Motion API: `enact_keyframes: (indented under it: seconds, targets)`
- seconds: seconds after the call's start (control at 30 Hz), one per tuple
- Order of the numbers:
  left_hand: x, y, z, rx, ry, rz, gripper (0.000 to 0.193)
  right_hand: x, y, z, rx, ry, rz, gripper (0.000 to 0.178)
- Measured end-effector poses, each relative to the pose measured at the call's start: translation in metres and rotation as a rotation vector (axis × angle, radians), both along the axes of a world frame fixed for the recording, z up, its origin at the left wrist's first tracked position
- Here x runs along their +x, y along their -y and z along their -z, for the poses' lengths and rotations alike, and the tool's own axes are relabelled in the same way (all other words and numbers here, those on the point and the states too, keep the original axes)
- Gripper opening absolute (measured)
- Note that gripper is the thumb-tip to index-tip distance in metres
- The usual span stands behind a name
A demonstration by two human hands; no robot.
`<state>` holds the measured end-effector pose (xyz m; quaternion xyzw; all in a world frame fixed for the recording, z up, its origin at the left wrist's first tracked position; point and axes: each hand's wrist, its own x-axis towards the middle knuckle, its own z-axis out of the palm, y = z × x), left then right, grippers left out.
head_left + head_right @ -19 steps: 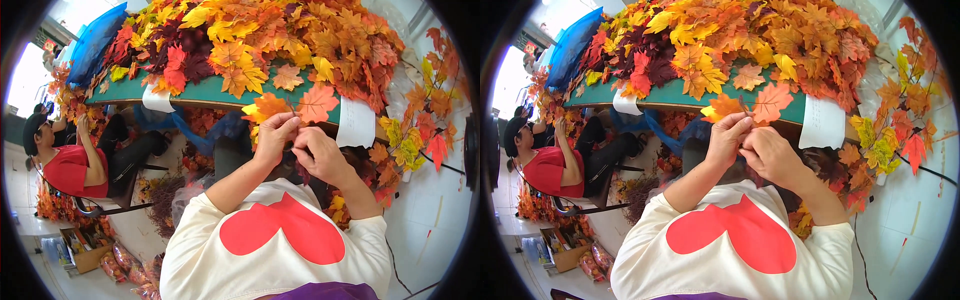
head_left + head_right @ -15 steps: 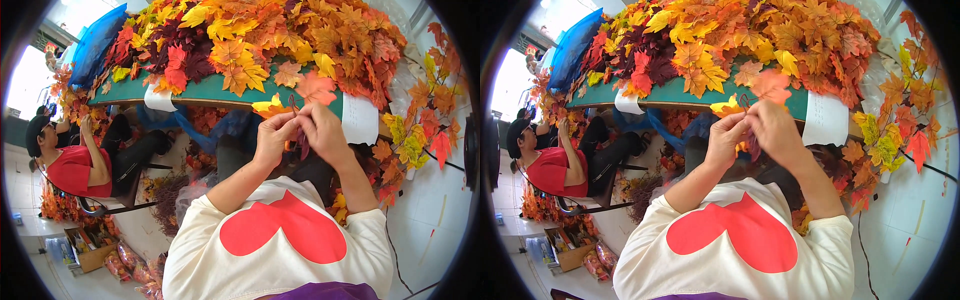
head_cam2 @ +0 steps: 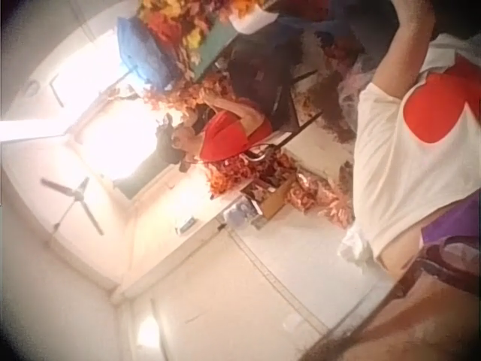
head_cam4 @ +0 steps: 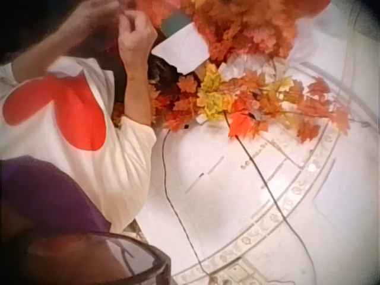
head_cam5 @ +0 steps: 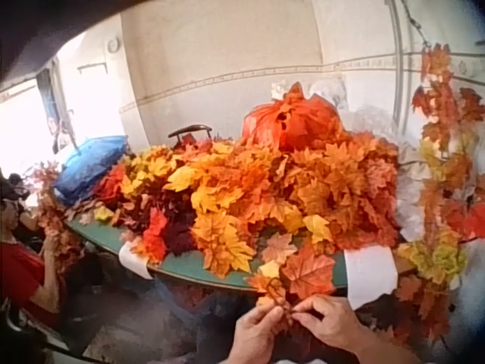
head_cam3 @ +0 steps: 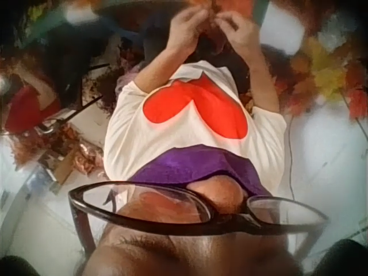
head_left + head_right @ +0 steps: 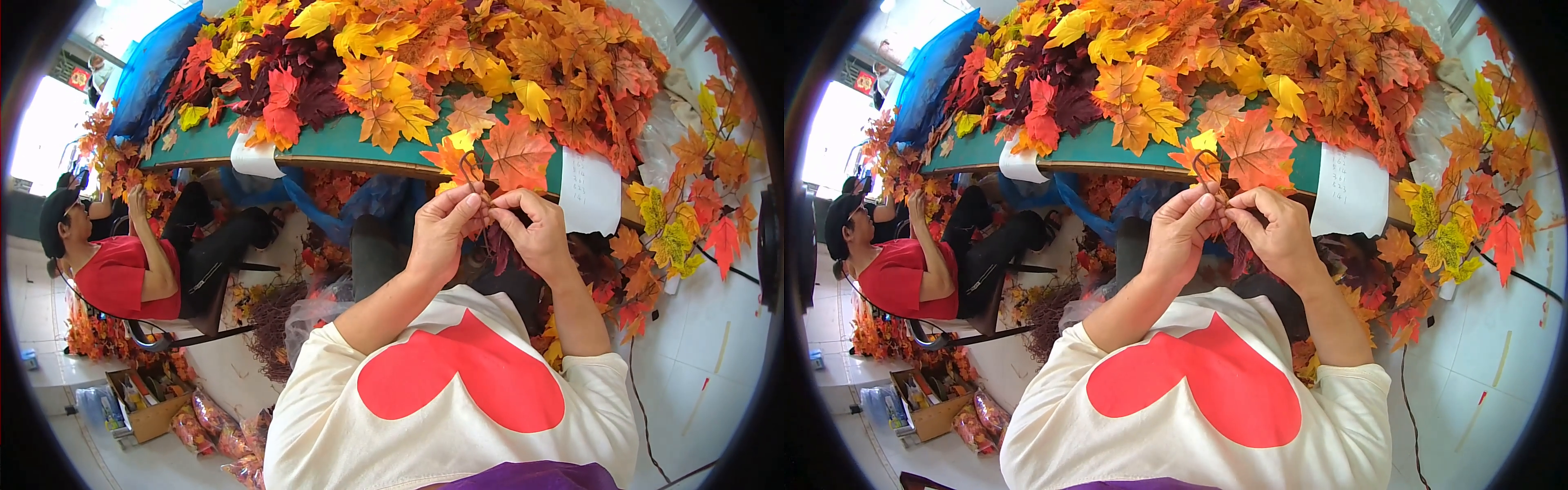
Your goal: The person attaches artificial maple leaves to a wire or stem by hand to create decorative garlands.
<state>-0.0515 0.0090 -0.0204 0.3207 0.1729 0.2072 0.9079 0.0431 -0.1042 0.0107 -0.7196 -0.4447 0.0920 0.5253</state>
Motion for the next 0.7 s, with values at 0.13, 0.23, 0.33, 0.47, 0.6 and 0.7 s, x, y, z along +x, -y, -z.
enact_keyframes:
  seconds: [0.13, 0.23, 0.33, 0.47, 0.6, 0.7]
  targets:
    - [0.000, 0.002, 0.002, 0.041, -0.003, -0.010, 0.021, 0.001, 0.001, 0.000, -0.016, 0.004, 0.002, 0.007]
    - [-0.001, 0.003, 0.000, 0.060, 0.005, -0.015, 0.021, 0.000, 0.002, -0.002, -0.028, 0.022, 0.005, 0.008]
    - [-0.001, 0.003, 0.000, 0.117, 0.000, -0.029, 0.020, 0.001, 0.002, -0.005, -0.050, 0.050, 0.007, 0.008]
    - [-0.001, 0.005, -0.005, 0.284, -0.056, -0.061, 0.017, 0.002, 0.003, -0.006, -0.088, 0.103, -0.002, 0.012]
    - [-0.001, 0.006, 0.004, 0.556, -0.089, -0.106, 0.015, -0.002, 0.003, -0.006, -0.114, 0.202, 0.023, 0.011]
    - [-0.002, 0.006, 0.006, 0.671, -0.075, -0.131, 0.014, -0.004, 0.003, -0.003, -0.089, 0.194, 0.033, 0.011]
